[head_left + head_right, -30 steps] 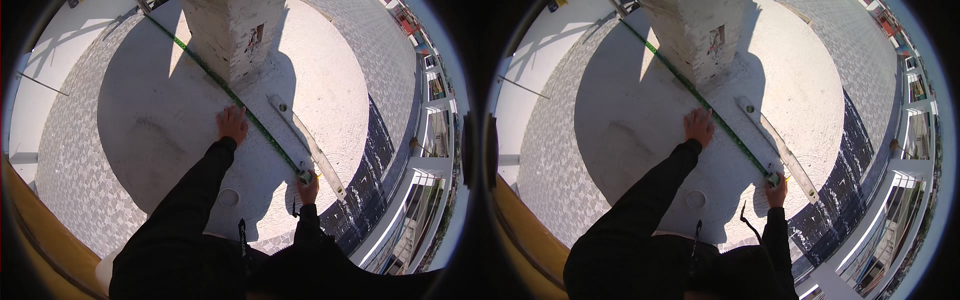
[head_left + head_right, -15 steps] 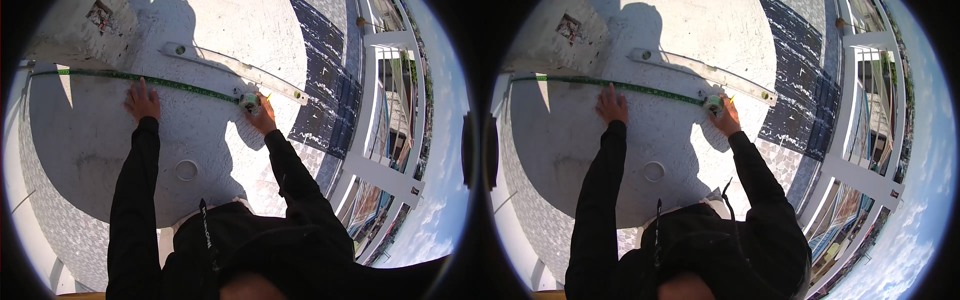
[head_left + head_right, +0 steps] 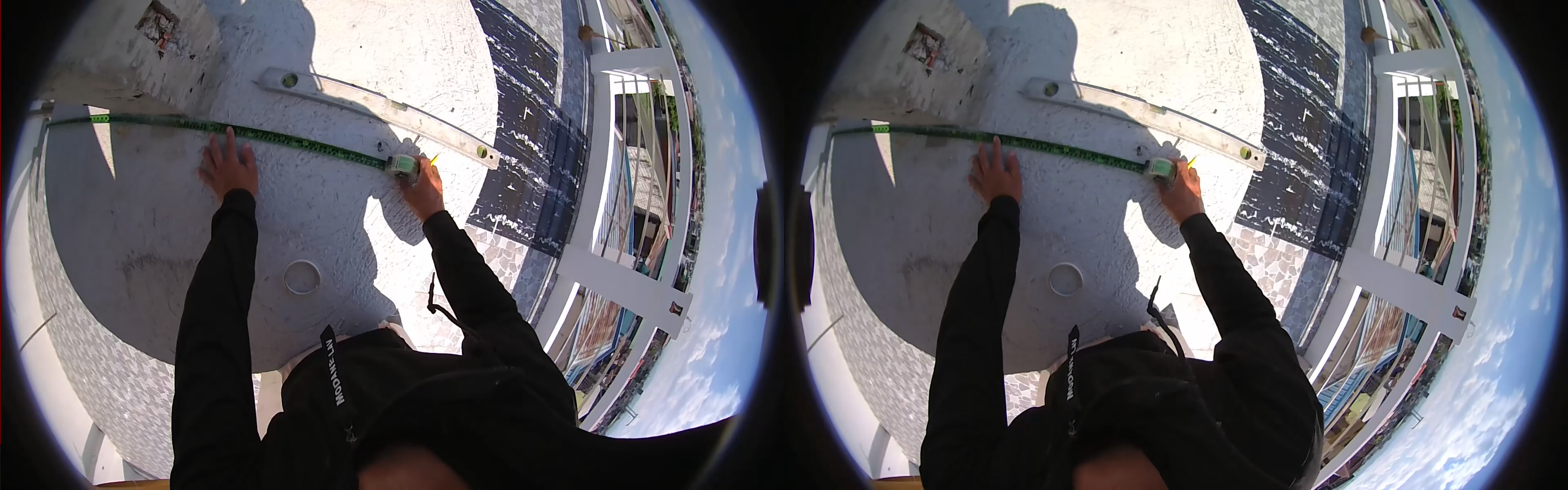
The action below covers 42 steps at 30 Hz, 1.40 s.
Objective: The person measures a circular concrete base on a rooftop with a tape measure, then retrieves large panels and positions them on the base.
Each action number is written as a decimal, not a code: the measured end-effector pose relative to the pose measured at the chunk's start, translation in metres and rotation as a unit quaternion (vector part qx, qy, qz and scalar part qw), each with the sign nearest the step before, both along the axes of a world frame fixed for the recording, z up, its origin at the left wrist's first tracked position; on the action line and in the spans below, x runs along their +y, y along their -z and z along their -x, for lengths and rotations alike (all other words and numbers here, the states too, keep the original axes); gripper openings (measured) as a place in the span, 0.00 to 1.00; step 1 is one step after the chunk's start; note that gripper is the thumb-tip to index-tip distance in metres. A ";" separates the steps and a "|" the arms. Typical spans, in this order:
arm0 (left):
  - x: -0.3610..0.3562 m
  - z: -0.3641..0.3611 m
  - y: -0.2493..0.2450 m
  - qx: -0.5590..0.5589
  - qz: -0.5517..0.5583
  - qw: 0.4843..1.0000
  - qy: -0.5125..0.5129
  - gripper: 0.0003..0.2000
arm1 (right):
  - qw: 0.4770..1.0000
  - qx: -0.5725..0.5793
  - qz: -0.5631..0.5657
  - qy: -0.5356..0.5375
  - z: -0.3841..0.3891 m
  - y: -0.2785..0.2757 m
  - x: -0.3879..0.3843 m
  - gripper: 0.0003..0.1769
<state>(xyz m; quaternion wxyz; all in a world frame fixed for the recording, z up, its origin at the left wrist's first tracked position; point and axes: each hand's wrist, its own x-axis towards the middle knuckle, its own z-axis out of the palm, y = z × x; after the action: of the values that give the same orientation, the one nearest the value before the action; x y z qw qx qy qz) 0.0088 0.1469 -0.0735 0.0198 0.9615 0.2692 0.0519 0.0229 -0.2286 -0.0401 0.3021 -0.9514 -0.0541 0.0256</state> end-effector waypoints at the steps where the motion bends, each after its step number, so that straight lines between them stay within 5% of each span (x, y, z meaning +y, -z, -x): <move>1: 0.000 0.000 0.000 0.002 -0.011 1.000 0.000 0.26 | 1.000 -0.012 -0.004 -0.015 -0.002 0.001 -0.003 0.26; 9: 0.002 -0.001 -0.001 -0.011 -0.019 1.000 0.004 0.26 | 0.992 -0.070 -0.017 -0.103 -0.015 -0.006 -0.009 0.20; 14: 0.002 0.000 0.002 0.006 -0.034 0.999 0.005 0.26 | 0.994 0.046 -0.094 -0.034 -0.021 -0.006 -0.022 0.19; 17: 0.002 -0.001 -0.001 0.015 -0.029 0.999 0.002 0.26 | 0.998 -0.039 -0.036 -0.025 -0.030 -0.005 -0.030 0.20; 19: 0.001 -0.001 0.000 0.011 -0.027 1.000 0.002 0.26 | 0.999 0.019 -0.039 -0.022 -0.035 -0.017 -0.031 0.24; 21: 0.003 -0.002 0.000 0.006 -0.029 1.000 0.000 0.26 | 0.993 -0.033 0.057 -0.095 -0.032 -0.036 -0.024 0.26; 25: 0.002 0.000 -0.002 0.011 -0.018 1.000 -0.003 0.26 | 0.971 -0.024 0.046 -0.235 -0.006 -0.076 0.013 0.30; 29: 0.001 -0.002 -0.005 0.011 -0.010 1.000 -0.008 0.26 | 0.973 -0.009 0.068 -0.219 0.000 -0.049 0.014 0.33; 32: 0.002 -0.001 -0.005 0.018 -0.002 1.000 -0.009 0.26 | 0.972 0.058 -0.038 -0.222 -0.008 -0.044 0.007 0.32; 35: 0.002 0.001 -0.006 0.014 0.010 1.000 -0.005 0.26 | 0.977 0.039 -0.031 -0.206 -0.019 -0.040 -0.001 0.17; 42: 0.005 0.005 -0.013 -0.016 0.034 0.999 -0.002 0.25 | 0.986 0.072 -0.075 -0.133 -0.037 -0.041 0.015 0.17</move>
<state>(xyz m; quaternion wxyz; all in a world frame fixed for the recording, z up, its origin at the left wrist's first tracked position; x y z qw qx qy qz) 0.0038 0.1517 -0.0601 0.0565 0.9588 0.2724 0.0577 0.0602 -0.2134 0.0006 0.3695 -0.9061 -0.1599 0.1303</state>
